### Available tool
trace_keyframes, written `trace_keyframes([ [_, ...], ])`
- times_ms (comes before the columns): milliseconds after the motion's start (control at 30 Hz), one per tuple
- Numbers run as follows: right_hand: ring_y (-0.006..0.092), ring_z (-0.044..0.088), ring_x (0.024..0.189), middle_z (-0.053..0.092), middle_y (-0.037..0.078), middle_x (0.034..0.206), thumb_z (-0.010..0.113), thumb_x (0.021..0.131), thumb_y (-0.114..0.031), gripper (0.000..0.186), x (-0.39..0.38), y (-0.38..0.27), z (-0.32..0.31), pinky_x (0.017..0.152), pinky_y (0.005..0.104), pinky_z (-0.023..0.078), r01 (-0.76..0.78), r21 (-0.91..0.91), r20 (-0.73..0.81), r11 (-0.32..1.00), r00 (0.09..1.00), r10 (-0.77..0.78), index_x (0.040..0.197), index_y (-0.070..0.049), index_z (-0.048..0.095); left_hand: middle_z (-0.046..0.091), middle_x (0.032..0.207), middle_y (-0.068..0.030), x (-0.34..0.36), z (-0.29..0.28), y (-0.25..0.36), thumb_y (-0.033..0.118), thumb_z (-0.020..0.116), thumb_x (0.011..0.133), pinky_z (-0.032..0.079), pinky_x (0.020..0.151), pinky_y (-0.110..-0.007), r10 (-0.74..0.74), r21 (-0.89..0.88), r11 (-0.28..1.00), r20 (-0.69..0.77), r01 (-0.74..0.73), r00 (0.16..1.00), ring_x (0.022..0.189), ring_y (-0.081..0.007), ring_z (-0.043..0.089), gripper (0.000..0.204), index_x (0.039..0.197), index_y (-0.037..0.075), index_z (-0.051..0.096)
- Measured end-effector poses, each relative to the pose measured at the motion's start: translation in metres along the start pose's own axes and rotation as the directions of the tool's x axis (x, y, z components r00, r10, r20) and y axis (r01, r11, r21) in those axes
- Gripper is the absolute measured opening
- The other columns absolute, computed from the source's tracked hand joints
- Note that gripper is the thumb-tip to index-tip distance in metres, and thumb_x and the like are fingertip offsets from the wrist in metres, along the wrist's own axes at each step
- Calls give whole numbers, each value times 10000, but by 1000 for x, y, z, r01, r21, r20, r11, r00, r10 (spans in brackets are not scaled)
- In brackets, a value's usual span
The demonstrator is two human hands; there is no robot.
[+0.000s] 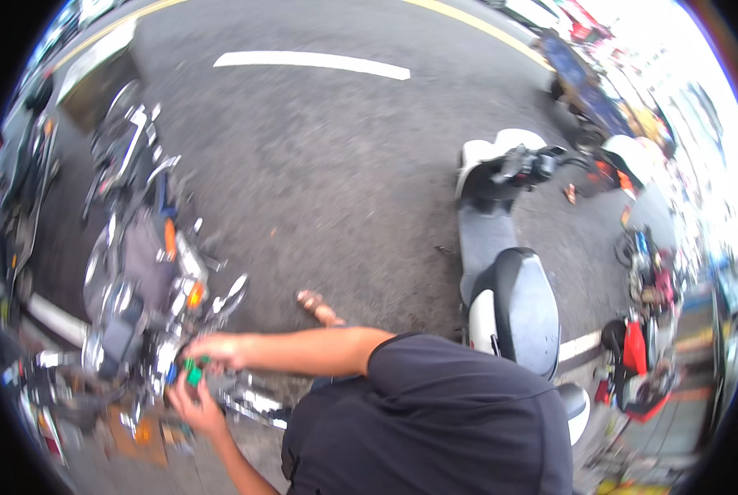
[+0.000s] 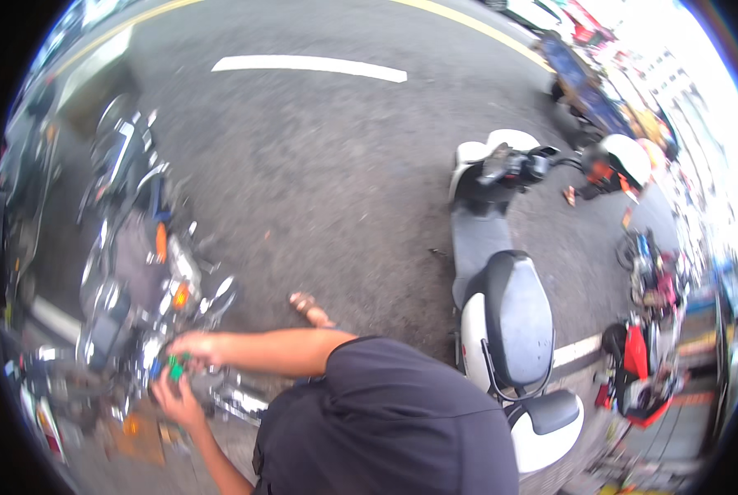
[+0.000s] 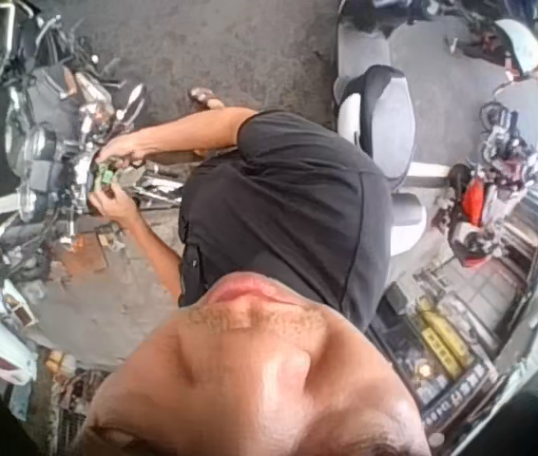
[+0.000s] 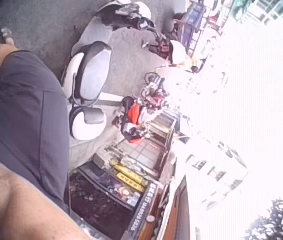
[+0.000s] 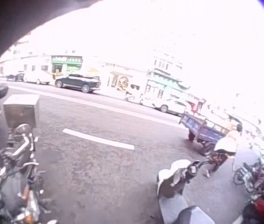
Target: The person removes the motorcycle ignition switch using a hammer and a power tool, fits a replacement ignition switch onto the handlebar mount, and connects the wiring harnesses behind the headlight.
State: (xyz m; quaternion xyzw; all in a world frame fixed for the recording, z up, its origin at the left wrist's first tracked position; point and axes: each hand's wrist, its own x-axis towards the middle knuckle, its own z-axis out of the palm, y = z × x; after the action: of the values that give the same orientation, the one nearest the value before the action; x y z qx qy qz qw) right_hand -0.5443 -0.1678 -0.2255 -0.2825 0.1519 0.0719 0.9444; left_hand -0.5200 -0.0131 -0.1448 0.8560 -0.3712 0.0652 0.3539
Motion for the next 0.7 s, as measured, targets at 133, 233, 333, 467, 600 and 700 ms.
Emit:
trace_keyframes([
  [133, 28, 403, 458, 547, -66, 706, 627, 924, -378, 225, -7, 0, -7, 368, 208, 264, 49, 11, 70, 999, 996, -50, 932, -154, 617, 567, 1085, -145, -5, 20, -13, 194, 650, 878, 504, 705, -349, 74, -183, 980, -24, -77, 997, 934, -289, 590, 307, 1121, 10, 619],
  [233, 39, 433, 470, 619, -71, 773, 606, 925, -336, 161, -9, 2, -2, 388, 220, 265, 63, -11, 67, 998, 996, -62, 918, -175, 594, 575, 1113, -143, -10, 20, -19, 128, 650, 864, 516, 750, -352, 97, -154, 983, -56, -105, 994, 948, -275, 605, 306, 1135, -8, 610],
  [333, 30, 426, 470, 557, -94, 724, 604, 931, -384, 206, -4, 2, 5, 384, 203, 259, 53, -77, 33, 996, 998, -50, 914, -180, 586, 664, 992, -218, -15, 17, -13, 339, 681, 890, 498, 813, -418, -4, 143, 990, -64, 13, 998, 927, -370, 625, 430, 1089, -40, 649],
  [467, 45, 355, 477, 451, -87, 655, 621, 893, -505, 331, 0, -2, 8, 405, 229, 227, 53, -233, -15, 971, 998, -58, 962, -185, 572, 686, 1027, -208, -12, 12, -1, 263, 714, 866, 515, 807, -392, -154, 55, 987, 53, 151, 987, 903, -310, 658, 364, 1103, -8, 662],
  [600, 49, 357, 456, 456, -79, 614, 629, 885, -406, 247, 3, -8, 9, 392, 238, 224, 9, -182, -66, 983, 998, -21, 879, -162, 592, 686, 1040, -189, -9, 5, 18, 118, 688, 871, 520, 835, -380, -164, -156, 971, 131, 184, 978, 938, -271, 659, 309, 1147, -14, 642],
  [700, 49, 373, 461, 488, -78, 626, 622, 846, -340, 189, 3, -13, 4, 389, 234, 239, -39, -160, -63, 986, 998, 29, 840, -152, 604, 680, 1044, -186, -15, 22, -23, 71, 693, 856, 525, 842, -368, -88, -274, 953, 157, 129, 984, 940, -268, 658, 328, 1162, -28, 628],
])
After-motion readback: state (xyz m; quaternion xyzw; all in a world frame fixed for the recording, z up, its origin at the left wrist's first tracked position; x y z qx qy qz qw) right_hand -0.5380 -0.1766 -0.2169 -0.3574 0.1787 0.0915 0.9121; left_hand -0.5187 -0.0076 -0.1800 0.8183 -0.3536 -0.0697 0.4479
